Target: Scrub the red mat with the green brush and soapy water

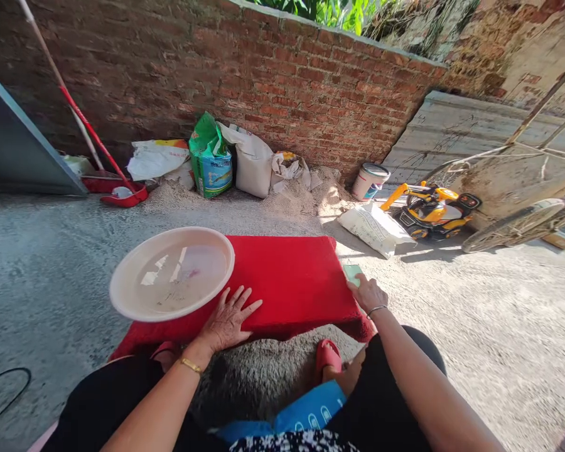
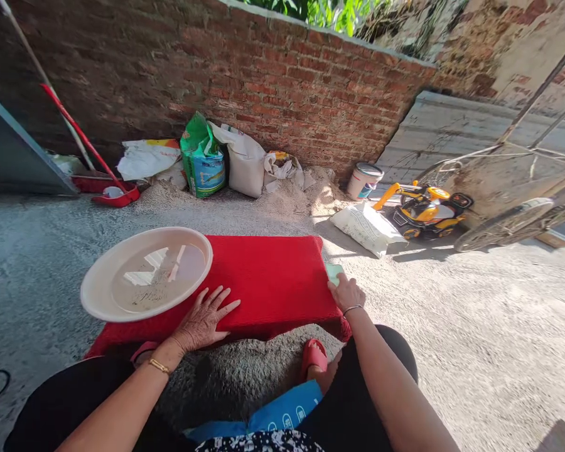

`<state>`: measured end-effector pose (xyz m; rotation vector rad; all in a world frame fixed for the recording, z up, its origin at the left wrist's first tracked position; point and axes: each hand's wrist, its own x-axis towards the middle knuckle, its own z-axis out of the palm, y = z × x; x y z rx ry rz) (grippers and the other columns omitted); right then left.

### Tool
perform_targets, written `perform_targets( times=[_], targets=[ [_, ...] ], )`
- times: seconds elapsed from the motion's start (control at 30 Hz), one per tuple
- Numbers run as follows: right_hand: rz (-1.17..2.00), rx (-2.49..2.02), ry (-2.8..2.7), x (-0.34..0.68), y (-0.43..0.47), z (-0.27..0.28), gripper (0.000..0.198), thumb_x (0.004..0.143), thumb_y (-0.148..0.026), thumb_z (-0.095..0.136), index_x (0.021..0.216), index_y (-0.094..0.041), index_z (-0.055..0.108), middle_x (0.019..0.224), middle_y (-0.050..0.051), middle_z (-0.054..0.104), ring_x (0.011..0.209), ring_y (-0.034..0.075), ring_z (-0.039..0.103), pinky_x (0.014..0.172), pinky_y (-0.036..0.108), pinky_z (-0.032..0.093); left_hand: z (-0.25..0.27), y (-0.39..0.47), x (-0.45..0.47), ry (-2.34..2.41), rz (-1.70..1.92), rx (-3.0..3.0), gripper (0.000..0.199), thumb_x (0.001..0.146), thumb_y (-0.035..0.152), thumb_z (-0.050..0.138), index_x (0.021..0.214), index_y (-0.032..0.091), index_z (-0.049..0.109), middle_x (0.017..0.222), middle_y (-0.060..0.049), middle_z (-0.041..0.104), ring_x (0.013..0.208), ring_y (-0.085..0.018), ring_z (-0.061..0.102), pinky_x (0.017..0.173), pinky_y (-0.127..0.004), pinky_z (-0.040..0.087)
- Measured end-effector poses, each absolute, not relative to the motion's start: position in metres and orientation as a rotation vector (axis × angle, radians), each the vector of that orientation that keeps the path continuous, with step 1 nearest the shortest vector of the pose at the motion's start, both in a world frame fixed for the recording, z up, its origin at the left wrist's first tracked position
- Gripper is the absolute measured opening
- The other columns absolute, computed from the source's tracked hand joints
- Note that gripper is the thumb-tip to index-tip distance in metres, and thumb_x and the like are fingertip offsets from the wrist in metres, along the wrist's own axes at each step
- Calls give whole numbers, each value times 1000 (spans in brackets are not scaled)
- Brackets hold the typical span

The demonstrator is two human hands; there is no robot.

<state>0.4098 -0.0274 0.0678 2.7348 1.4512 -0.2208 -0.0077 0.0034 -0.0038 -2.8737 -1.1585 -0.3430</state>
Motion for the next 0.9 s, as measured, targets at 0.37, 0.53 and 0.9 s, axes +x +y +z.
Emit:
perform_targets(
  times=[0.37, 0.53, 0.9],
  targets=[
    [-207, 2291, 2195, 243, -5, 58, 43, 92, -54, 43, 127, -30, 51, 109, 6, 56, 95, 21, 62, 73, 29, 45, -9, 4, -8, -1219, -317, -2999, 84, 71, 58, 70, 145, 37, 36, 155, -10, 29, 143, -34, 22, 114, -58, 8],
    [-140, 2155, 2296, 211, 18, 58, 44, 90, -56, 46, 127, -32, 51, 110, 6, 54, 97, 21, 60, 76, 29, 45, -13, 4, -7, -1207, -316, -2985, 85, 70, 56, 71, 145, 38, 35, 156, -10, 29, 143, -34, 22, 114, -59, 7],
    [-95, 2618, 1446, 431, -47, 79, 48, 92, -52, 33, 124, -25, 56, 101, 13, 65, 88, 27, 67, 71, 40, 49, -3, 0, -2, -1237, -405, -3020, 82, 66, 48, 74, 140, 35, 43, 153, -11, 34, 142, -37, 25, 112, -60, 10]
  ],
)
